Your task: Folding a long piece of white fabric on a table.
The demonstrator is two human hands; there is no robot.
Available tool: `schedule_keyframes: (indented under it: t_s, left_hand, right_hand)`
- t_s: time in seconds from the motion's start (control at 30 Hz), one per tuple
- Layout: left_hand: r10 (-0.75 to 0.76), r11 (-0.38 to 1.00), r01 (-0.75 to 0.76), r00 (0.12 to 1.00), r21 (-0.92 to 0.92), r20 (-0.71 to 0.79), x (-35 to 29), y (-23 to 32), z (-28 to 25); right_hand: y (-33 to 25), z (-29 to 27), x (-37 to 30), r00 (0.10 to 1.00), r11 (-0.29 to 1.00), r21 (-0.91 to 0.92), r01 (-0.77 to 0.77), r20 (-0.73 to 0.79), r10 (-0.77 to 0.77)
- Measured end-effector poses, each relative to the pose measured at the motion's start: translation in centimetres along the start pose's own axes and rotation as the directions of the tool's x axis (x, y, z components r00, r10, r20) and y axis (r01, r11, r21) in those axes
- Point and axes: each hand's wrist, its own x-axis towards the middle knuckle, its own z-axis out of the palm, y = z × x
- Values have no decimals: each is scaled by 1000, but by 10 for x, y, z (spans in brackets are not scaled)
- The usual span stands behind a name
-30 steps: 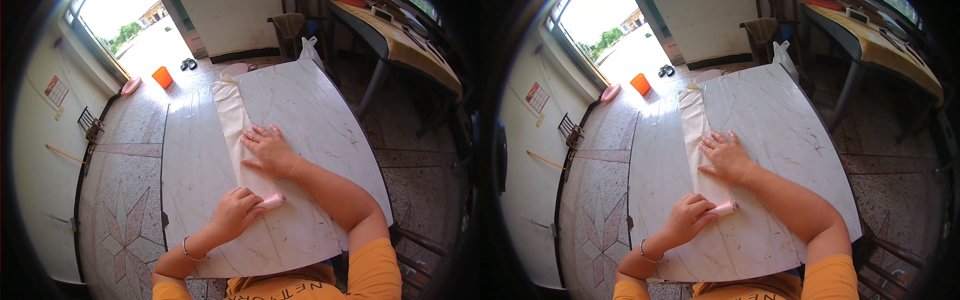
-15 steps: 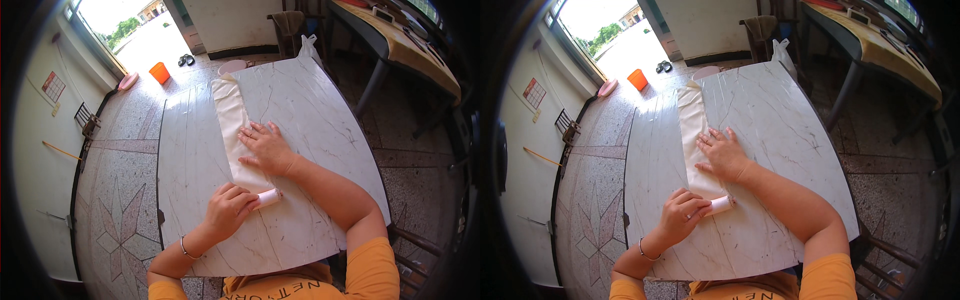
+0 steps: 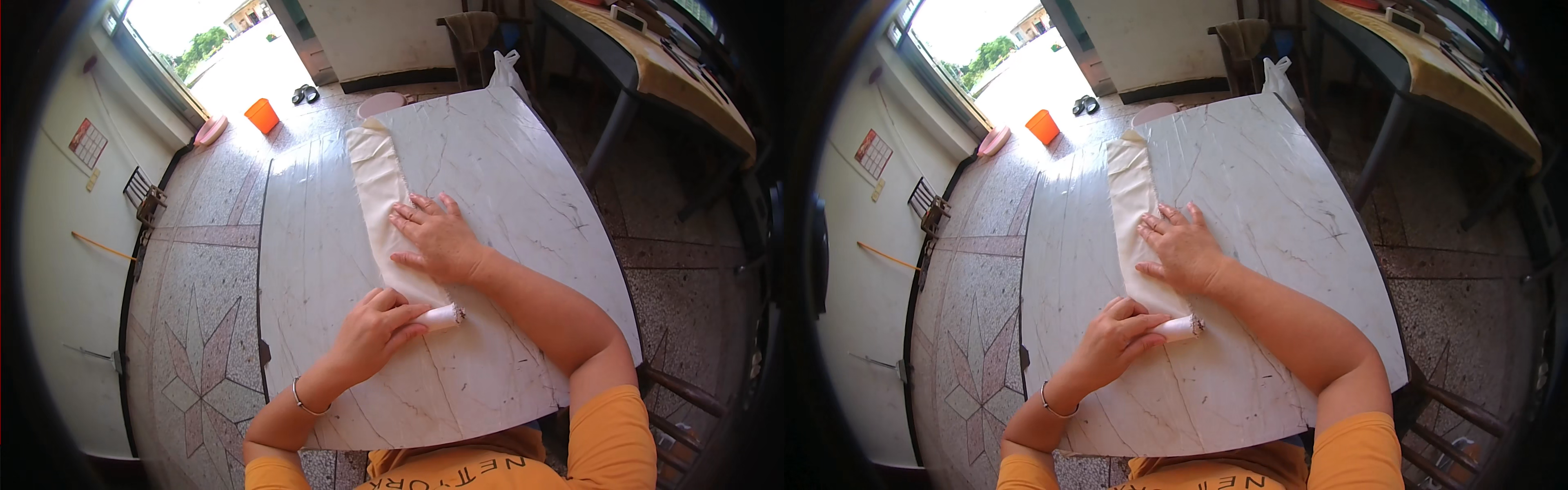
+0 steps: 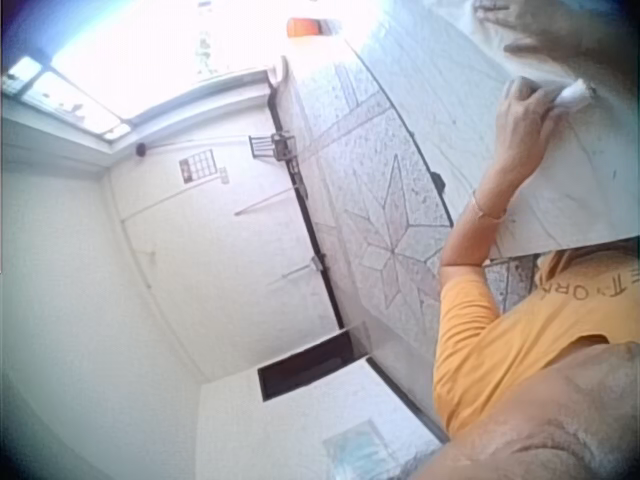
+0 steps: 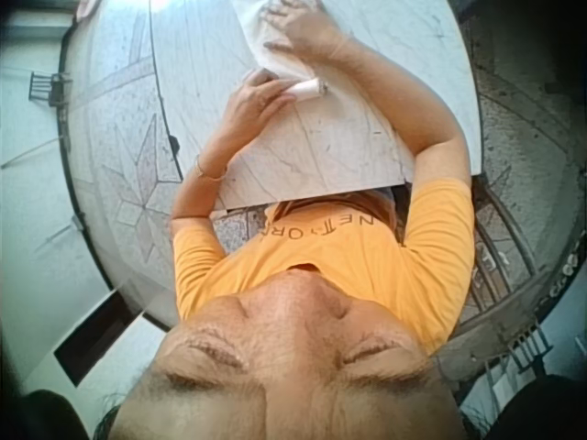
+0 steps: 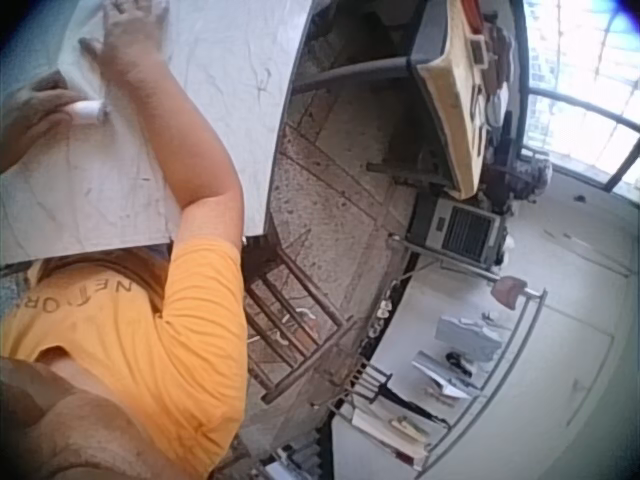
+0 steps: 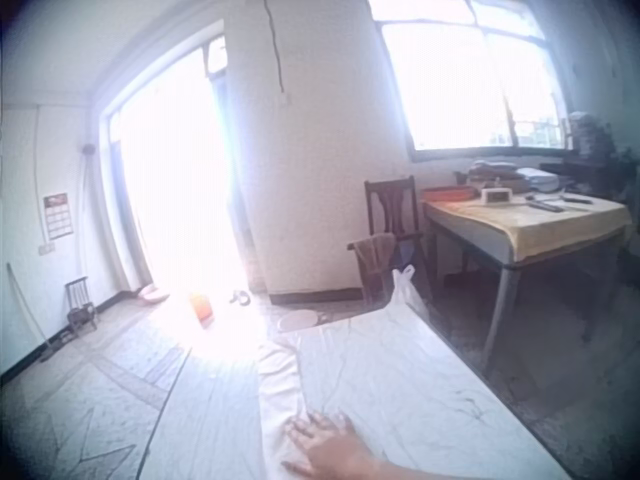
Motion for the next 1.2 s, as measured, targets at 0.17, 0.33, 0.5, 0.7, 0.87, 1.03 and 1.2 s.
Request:
schedule_keyframes:
  t_s: [0.17,0.33,0.5,0.7,0.87,1.03,1.2]
  left_hand:
    - [70,991,-65,997,116,-40,0,-3,1]
    - [209,941,-177,974,289,-83,-5,13,3]
    - [-17,1000,15,991,18,135,-10,12,2]
    - [21,1000,-20,997,-18,71,-6,5,2]
    - [6,999,-3,996,38,-85,-5,4,7]
    - [114,993,-109,989,51,-98,-12,2,12]
    - [112,987,-101,991,125,-80,-9,12,11]
  right_hand:
    - [0,1,0,999,1000,4,1,-33,-1]
    - [1,1,-1,1000,1000,21,5,-23,-4]
    - [0,-2,-1,1000,999,52,-3,-17,4]
    - [-1,0,1,1000,1000,4,-5,1,5]
    - [0,2,1,1000,1000,12,-4,-2,4]
    - [0,1,0,1000,1000,11,1,0,-1]
    - [-1,-1,-1,1000,999,37,-1,9,1]
